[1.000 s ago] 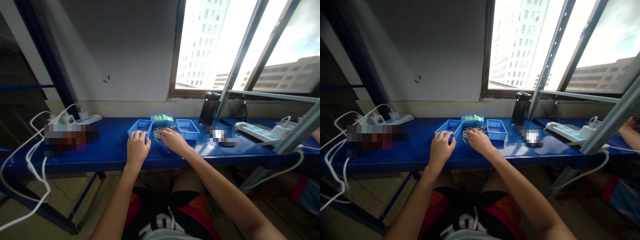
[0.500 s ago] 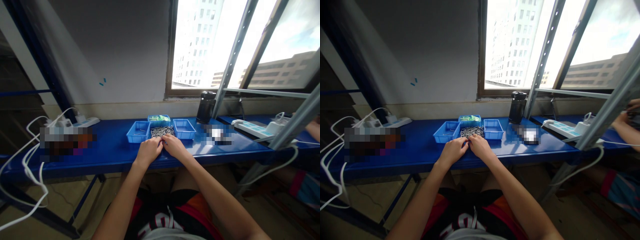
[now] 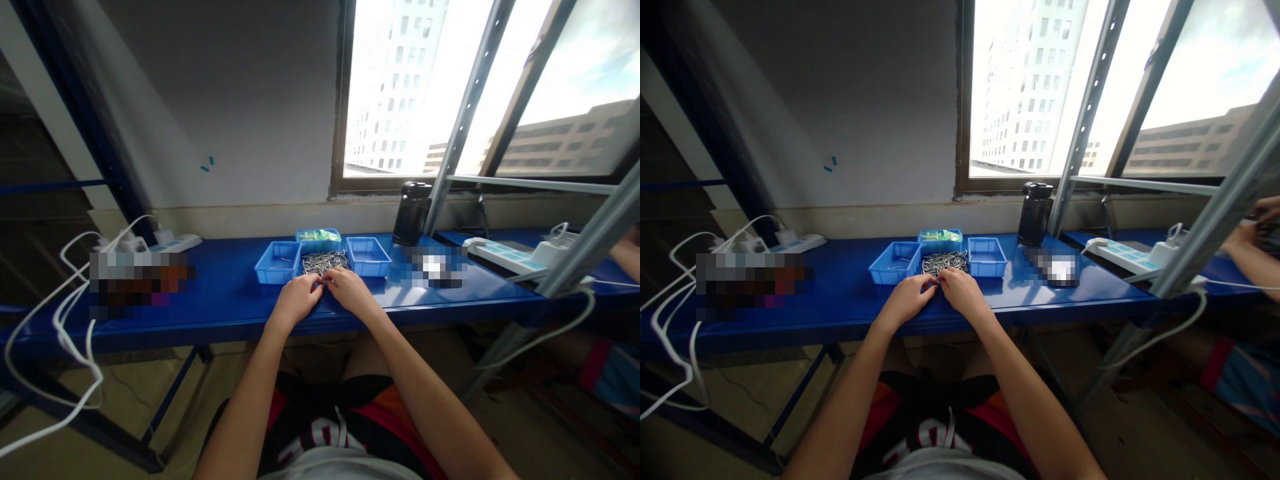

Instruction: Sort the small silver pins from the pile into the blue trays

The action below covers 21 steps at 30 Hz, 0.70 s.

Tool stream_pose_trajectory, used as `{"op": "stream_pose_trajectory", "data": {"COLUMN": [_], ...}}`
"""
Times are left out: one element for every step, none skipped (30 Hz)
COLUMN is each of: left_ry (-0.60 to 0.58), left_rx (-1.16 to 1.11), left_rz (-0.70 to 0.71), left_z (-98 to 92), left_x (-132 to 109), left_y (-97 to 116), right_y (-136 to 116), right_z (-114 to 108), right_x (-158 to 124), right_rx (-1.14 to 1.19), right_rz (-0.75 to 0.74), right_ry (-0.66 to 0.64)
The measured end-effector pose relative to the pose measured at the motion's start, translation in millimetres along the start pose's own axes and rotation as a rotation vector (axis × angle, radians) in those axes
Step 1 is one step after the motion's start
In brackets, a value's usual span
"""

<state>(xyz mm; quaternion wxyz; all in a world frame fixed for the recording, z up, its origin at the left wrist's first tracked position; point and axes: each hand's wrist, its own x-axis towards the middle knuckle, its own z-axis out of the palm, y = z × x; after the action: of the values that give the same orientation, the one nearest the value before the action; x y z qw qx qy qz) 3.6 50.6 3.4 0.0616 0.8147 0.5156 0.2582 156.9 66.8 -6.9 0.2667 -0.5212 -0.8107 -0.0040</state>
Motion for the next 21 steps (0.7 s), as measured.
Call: {"op": "stream_pose_trajectory", "data": {"left_ry": [0.0,-0.001,-0.003,-0.006,-0.006,-0.005,-0.002,-0.001,-0.001,0.0,0.0,0.0,0.001,0.002,0.003,0.003,0.003,0.003,0.005,0.007,0.011], "left_rx": [-0.023,-0.046,-0.07,-0.091,-0.109,-0.124,-0.137,-0.149,-0.161,-0.171,-0.18,-0.186,-0.19,-0.192,-0.194,-0.195,-0.198,-0.201,-0.204,-0.208,-0.21], "left_rz": [0.003,0.003,0.002,0.002,0.002,0.001,0.0,-0.001,-0.003,-0.006,-0.01,-0.014,-0.018,-0.018,-0.016,-0.012,-0.006,-0.001,0.004,0.007,0.009], "left_z": [0.0,-0.1,-0.4,-0.7,-1.0,-1.4,-1.7,-1.9,-2.0,-2.1,-2.1,-2.1,-2.0,-1.9,-1.7,-1.4,-1.1,-0.8,-0.3,0.1,0.6], "left_x": [0.2,0.4,0.5,0.5,0.5,0.5,0.5,0.4,0.3,0.2,0.1,0.0,0.0,-0.1,-0.1,0.0,0.1,0.3,0.4,0.6,0.7], "left_y": [-1.5,-2.8,-3.8,-4.5,-4.9,-5.0,-4.9,-4.7,-4.4,-4.1,-3.9,-3.8,-3.9,-4.1,-4.5,-5.1,-5.7,-6.4,-7.1,-7.7,-8.1], "right_y": [0.0,0.0,0.0,-0.1,-0.2,-0.2,-0.2,-0.2,-0.3,-0.3,-0.4,-0.6,-0.7,-0.8,-0.9,-0.9,-0.8,-0.6,-0.3,0.1,0.6], "right_z": [-0.1,-0.2,-0.4,-0.5,-0.7,-0.8,-1.0,-1.1,-1.3,-1.4,-1.7,-1.9,-2.2,-2.4,-2.5,-2.6,-2.4,-2.1,-1.6,-1.0,-0.4], "right_x": [-0.2,-0.4,-0.5,-0.7,-0.9,-1.0,-1.0,-1.1,-1.1,-1.1,-1.2,-1.2,-1.2,-1.2,-1.2,-1.1,-1.1,-1.1,-1.1,-1.1,-1.3], "right_rx": [0.006,0.01,0.011,0.009,0.005,0.002,-0.001,-0.003,-0.004,-0.004,-0.003,0.0,0.003,0.008,0.012,0.016,0.02,0.023,0.026,0.032,0.042], "right_rz": [0.0,-0.001,0.001,0.004,0.009,0.014,0.017,0.017,0.016,0.016,0.016,0.019,0.019,0.018,0.016,0.014,0.012,0.012,0.013,0.014,0.011], "right_ry": [0.005,0.008,0.011,0.014,0.015,0.016,0.016,0.018,0.019,0.019,0.017,0.016,0.013,0.01,0.008,0.01,0.014,0.021,0.031,0.045,0.062]}}
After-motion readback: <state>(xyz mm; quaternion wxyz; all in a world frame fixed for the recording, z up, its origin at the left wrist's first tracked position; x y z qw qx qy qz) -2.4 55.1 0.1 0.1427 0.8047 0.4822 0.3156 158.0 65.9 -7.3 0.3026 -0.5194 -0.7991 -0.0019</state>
